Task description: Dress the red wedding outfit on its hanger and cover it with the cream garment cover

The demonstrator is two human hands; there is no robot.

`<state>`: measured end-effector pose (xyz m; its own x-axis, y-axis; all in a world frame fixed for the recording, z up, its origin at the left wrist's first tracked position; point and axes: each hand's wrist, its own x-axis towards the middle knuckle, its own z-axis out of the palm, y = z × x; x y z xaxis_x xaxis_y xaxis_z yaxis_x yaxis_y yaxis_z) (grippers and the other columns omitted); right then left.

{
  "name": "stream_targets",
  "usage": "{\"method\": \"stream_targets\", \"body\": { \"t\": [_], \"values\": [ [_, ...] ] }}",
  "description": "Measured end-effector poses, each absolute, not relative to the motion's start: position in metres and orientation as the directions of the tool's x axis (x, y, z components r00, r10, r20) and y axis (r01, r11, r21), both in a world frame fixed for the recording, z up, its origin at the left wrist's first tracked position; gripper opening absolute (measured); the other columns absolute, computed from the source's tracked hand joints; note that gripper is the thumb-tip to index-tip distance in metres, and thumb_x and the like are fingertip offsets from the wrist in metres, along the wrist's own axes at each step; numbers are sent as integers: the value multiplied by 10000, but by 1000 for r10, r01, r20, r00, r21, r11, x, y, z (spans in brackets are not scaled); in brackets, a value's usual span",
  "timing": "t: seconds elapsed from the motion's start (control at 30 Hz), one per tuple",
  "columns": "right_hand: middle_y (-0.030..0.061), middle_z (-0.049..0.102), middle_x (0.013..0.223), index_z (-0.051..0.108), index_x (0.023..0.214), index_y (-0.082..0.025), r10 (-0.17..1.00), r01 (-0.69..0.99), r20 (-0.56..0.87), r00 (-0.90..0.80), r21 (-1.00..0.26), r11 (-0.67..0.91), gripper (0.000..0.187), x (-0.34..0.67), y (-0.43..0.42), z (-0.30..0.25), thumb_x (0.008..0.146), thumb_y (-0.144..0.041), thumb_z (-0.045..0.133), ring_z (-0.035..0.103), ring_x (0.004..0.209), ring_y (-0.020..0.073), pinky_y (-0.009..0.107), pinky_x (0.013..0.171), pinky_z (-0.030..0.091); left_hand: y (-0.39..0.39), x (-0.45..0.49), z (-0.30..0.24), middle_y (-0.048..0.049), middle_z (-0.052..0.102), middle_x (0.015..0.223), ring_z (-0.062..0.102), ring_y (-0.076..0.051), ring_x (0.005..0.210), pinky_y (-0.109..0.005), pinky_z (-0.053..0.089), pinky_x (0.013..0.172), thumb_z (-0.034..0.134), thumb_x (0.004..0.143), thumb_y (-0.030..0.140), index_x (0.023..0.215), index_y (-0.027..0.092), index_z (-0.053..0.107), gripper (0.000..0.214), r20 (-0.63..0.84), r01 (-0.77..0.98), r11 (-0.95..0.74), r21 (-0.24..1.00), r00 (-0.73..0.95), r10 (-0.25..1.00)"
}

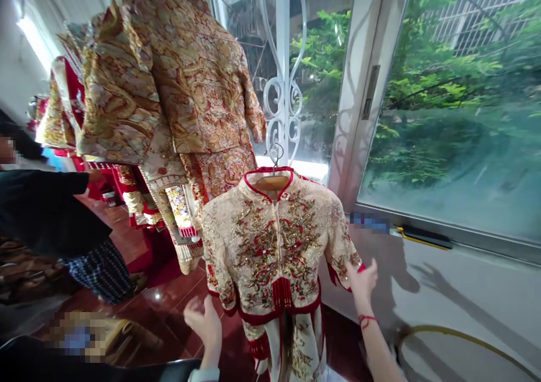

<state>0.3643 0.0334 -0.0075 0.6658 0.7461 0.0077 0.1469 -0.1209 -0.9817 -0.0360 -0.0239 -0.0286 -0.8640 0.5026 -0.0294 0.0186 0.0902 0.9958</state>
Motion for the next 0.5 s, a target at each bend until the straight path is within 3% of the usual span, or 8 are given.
{"method": "stream_targets", "body": {
  "t": [0.03, 0.07, 0.1, 0.17, 0.23, 0.33, 0.4, 0.5],
  "values": [
    [179, 480, 1417, 369, 1368, -206, 705, 210, 107, 701, -976, -60, 823, 372, 48, 24, 676, -541, 662, 375, 1367, 363, 563, 1127, 276, -14, -40, -3, -140, 445, 1290, 425, -313, 1277, -493, 343, 1103, 596, 770, 424, 1205, 221, 447, 503, 136, 165, 11, 986, -845, 517],
    [181, 420, 1478, 359, 1416, -184, 686, 343, 292, 667, -937, 65, 805, 375, 63, 56, 741, -538, 617, 357, 1385, 344, 527, 1149, 255, -3, -42, 23, -173, 411, 1342, 384, -334, 1316, -524, 304, 1129, 629, 758, 425, 1280, 180, 420, 613, 394, 404, -105, 909, -746, 536],
    [160, 396, 1507, 353, 1445, -186, 688, 466, 466, 556, -860, 206, 758, 374, 78, 87, 803, -526, 567, 366, 1384, 313, 493, 1156, 258, 9, -41, 47, -194, 367, 1395, 320, -357, 1367, -564, 258, 1149, 653, 755, 444, 1342, 160, 383, 706, 616, 621, -202, 757, -575, 539],
    [113, 415, 1508, 393, 1449, -209, 645, 654, 701, 305, -647, 393, 642, 360, 104, 138, 881, -489, 496, 333, 1403, 277, 473, 1174, 230, 31, -29, 88, -202, 297, 1469, 235, -386, 1422, -625, 184, 1166, 701, 737, 483, 1394, 182, 365, 797, 839, 857, -302, 418, -237, 489],
    [97, 425, 1500, 402, 1455, -233, 539, 748, 808, 239, -507, 428, 554, 335, 126, 168, 933, -418, 423, 335, 1395, 269, 497, 1164, 237, 50, -7, 112, -165, 317, 1502, 231, -380, 1442, -652, 101, 1181, 679, 783, 491, 1403, 259, 405, 717, 875, 933, -323, 158, 20, 484],
    [106, 477, 1447, 402, 1464, -242, 504, 838, 846, 173, -395, 376, 520, 294, 147, 177, 951, -314, 367, 378, 1353, 289, 553, 1146, 229, 74, 29, 122, -115, 376, 1538, 264, -330, 1459, -642, 75, 1194, 530, 917, 403, 1461, 315, 384, 571, 737, 932, -354, -81, 295, 608],
    [112, 458, 1468, 356, 1495, -244, 545, 877, 828, 130, -353, 327, 547, 276, 152, 169, 949, -285, 366, 347, 1377, 316, 600, 1145, 184, 85, 47, 121, -111, 360, 1568, 259, -301, 1472, -620, 126, 1196, 434, 963, 293, 1510, 271, 319, 560, 644, 928, -346, -138, 350, 680],
    [106, 318, 1572, 207, 1553, -253, 557, 898, 820, 131, -336, 285, 605, 264, 138, 141, 963, -272, 340, 182, 1469, 344, 668, 1138, 99, 83, 61, 108, -115, 283, 1603, 218, -299, 1487, -608, 159, 1191, 388, 968, 207, 1538, 238, 242, 589, 651, 960, -252, -125, 271, 709]
  ]
}}
